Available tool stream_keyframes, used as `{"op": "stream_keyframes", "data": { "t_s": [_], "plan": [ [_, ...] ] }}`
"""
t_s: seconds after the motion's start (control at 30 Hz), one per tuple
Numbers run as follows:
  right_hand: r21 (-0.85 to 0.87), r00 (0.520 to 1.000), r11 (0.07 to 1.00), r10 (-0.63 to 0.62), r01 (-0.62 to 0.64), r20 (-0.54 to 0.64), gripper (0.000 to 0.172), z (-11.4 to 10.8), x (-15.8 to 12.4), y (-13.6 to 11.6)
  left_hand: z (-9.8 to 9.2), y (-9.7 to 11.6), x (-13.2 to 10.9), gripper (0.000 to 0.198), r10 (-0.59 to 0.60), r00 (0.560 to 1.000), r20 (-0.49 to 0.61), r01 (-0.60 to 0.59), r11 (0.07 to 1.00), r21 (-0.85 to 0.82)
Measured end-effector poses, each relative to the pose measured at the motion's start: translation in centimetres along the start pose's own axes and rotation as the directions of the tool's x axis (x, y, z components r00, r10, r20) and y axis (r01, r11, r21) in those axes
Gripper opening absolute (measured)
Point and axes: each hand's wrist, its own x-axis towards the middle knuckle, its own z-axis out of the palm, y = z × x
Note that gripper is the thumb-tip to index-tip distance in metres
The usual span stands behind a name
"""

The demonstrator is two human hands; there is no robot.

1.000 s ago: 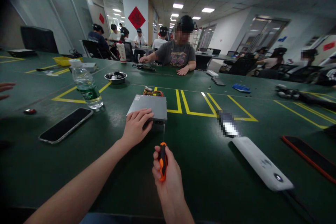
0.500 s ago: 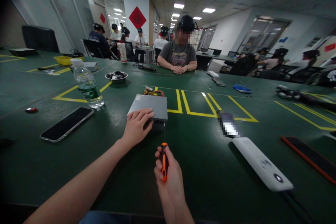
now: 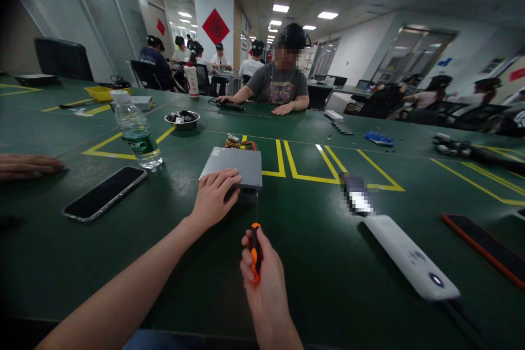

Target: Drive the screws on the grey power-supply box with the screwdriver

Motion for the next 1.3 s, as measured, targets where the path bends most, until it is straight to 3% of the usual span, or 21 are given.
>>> {"op": "stream_keyframes", "data": {
  "t_s": [0.13,0.33,0.43,0.57,0.67,0.83,1.0,1.13,1.3],
  "plan": [
    [-0.051,0.995,0.993,-0.103,0.102,-0.016,0.008,-0.3,0.1,0.2,0.0,0.0,0.0,0.024,0.000,1.000,-0.004,0.000,1.000,-0.002],
    [0.037,1.000,0.999,0.012,-0.012,-0.003,0.026,-0.3,0.2,-0.2,0.0,0.0,0.0,0.024,-0.007,1.000,-0.007,0.007,1.000,-0.013],
    [0.010,1.000,1.000,-0.009,0.009,0.015,0.025,-0.3,0.3,-0.2,-0.1,0.1,0.1,0.023,-0.010,1.000,-0.010,0.010,1.000,-0.016],
    [-0.034,0.997,0.996,-0.078,0.078,0.015,0.012,-0.5,0.3,0.1,-0.1,0.1,0.1,0.023,-0.010,1.000,-0.009,0.009,1.000,-0.018],
    [-0.056,0.992,0.990,-0.127,0.126,-0.005,0.016,-0.6,0.3,0.2,-0.1,0.1,0.1,0.023,-0.009,1.000,-0.009,0.009,1.000,-0.017],
    [-0.004,0.999,0.999,-0.042,0.042,-0.008,0.008,-0.7,0.3,-0.2,-0.1,0.0,0.1,0.023,-0.009,1.000,-0.003,0.009,1.000,-0.012],
    [0.066,0.997,0.996,0.062,-0.064,0.036,0.023,-0.5,0.2,-1.0,0.1,0.1,0.0,0.023,-0.006,1.000,-0.013,0.006,1.000,-0.012],
    [0.075,0.996,0.995,0.069,-0.072,0.051,0.027,-0.6,0.0,-1.0,0.1,0.1,0.1,0.023,-0.012,1.000,-0.020,0.012,1.000,-0.009],
    [-0.009,0.996,0.998,0.058,-0.057,0.067,0.017,-0.7,-0.2,0.4,0.0,0.1,0.0,0.024,-0.005,1.000,-0.016,0.005,1.000,-0.004]
  ]
}}
